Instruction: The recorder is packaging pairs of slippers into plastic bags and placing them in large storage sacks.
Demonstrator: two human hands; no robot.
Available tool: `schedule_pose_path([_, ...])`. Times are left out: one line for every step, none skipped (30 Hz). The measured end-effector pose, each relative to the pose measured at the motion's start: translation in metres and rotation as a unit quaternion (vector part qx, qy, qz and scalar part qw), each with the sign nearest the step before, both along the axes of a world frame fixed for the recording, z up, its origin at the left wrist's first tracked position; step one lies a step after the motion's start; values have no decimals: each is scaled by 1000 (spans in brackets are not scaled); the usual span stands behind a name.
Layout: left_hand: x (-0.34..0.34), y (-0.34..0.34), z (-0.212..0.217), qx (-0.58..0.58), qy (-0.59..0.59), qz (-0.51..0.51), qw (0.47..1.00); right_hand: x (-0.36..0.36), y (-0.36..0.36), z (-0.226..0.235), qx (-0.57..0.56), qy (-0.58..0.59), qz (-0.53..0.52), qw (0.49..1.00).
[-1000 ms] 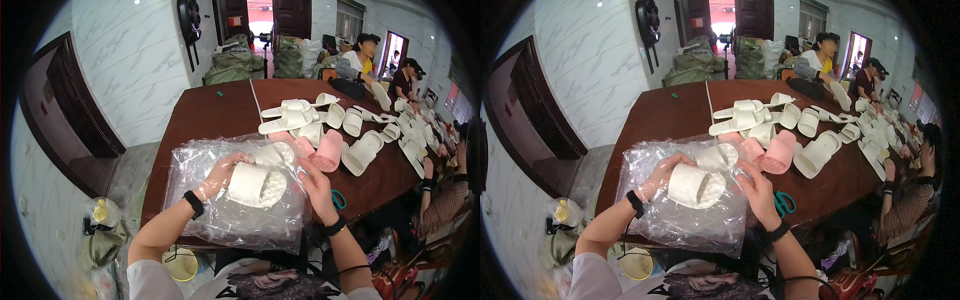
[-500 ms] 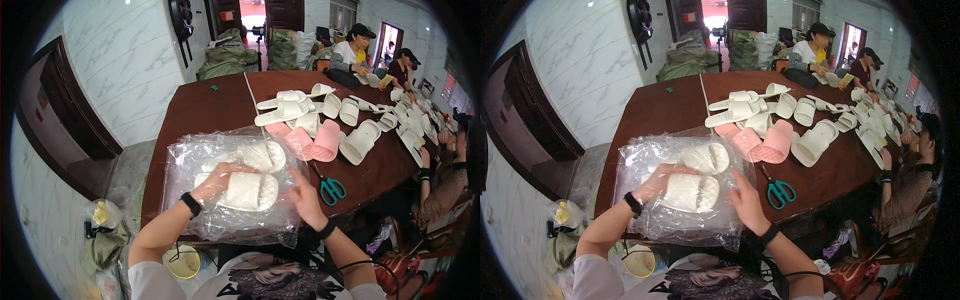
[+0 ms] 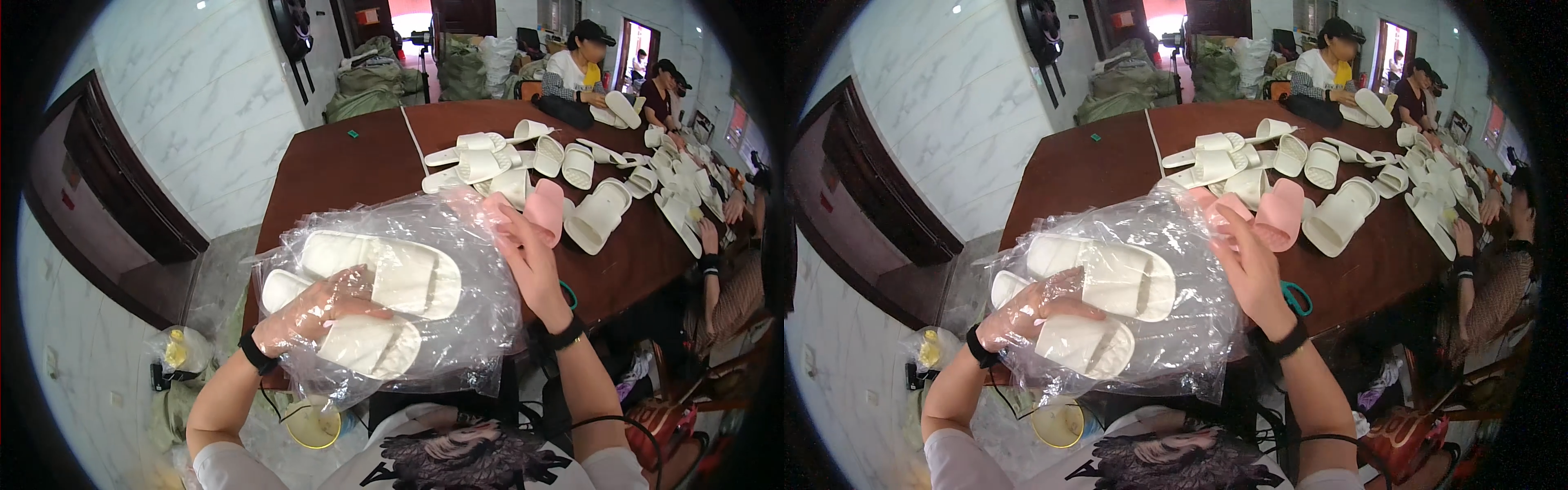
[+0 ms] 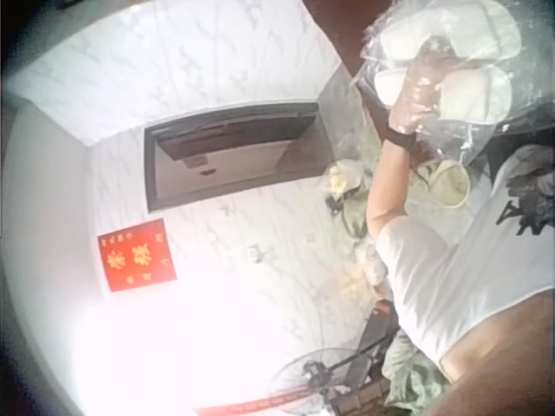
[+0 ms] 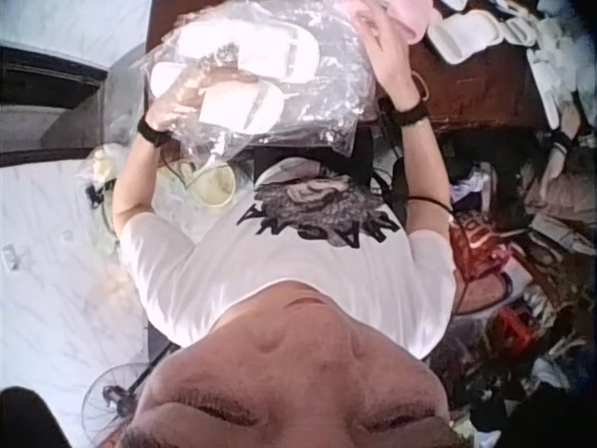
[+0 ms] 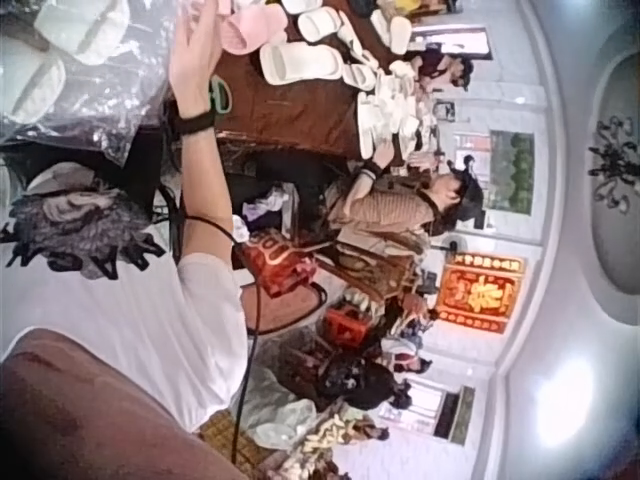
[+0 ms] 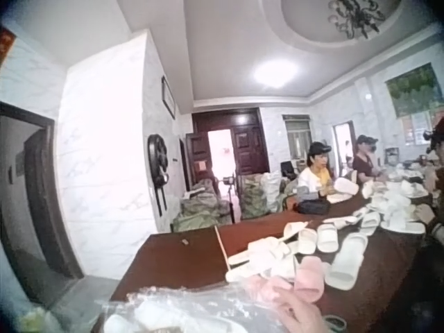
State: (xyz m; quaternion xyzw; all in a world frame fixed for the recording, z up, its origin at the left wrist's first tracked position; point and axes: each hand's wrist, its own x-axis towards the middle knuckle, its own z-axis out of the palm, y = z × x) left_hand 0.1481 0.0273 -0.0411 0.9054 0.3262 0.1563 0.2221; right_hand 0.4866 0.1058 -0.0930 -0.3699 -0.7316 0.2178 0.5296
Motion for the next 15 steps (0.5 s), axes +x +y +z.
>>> schedule_pose_path([3, 3, 1, 27, 3, -28, 999, -9, 5, 0, -1, -1, -5, 1000])
schedule_pose_path([7, 5, 4, 26, 2, -32, 999, -17, 9, -3, 12, 29, 25, 999])
schedule_pose_path([8, 5, 8, -3, -10, -52, 999, -27, 11, -4, 24, 60, 61, 996])
schedule_pose_path([8, 5, 10, -33, -23, -72, 997, -26, 1, 8, -130, 69, 70, 987])
schedule_pose_path([3, 5, 5, -34, -24, -71, 997, -25, 3, 3, -131, 68, 70, 987])
schedule_pose_path([-3, 2, 2, -2, -4, -43, 999, -19, 8, -1, -143, 98, 35, 984])
schedule_pose_path([-13, 1, -5, 28, 15, -13, 999, -12, 12, -6, -157, 125, 2, 980])
schedule_pose_path([-26, -1, -10, 16, -11, 2, 1000, -5, 15, -9, -151, 120, -20, 981])
schedule_pose_path([-43, -6, -13, 4, -35, 20, 999, -1, 17, -17, -151, 121, -15, 981])
schedule_pose_path([-64, -7, -17, -62, -67, 70, 993, 5, 19, -30, -136, 91, -48, 985])
schedule_pose_path([-81, -11, -16, -22, -57, 105, 993, 7, 19, -37, -119, 62, -80, 988])
schedule_pose_path([-85, -17, -6, -48, -93, 170, 980, 10, 15, -37, -126, 31, -100, 986])
schedule_pose_path([-100, -29, -1, -145, -192, 304, 922, 6, 14, -40, -128, 34, -97, 986])
schedule_pose_path([-119, -39, 5, -88, -196, 356, 909, 1, 14, -43, -168, 22, -80, 982])
schedule_pose_path([-125, -46, 12, -145, -370, 420, 816, 0, 13, -45, -207, 7, -70, 976])
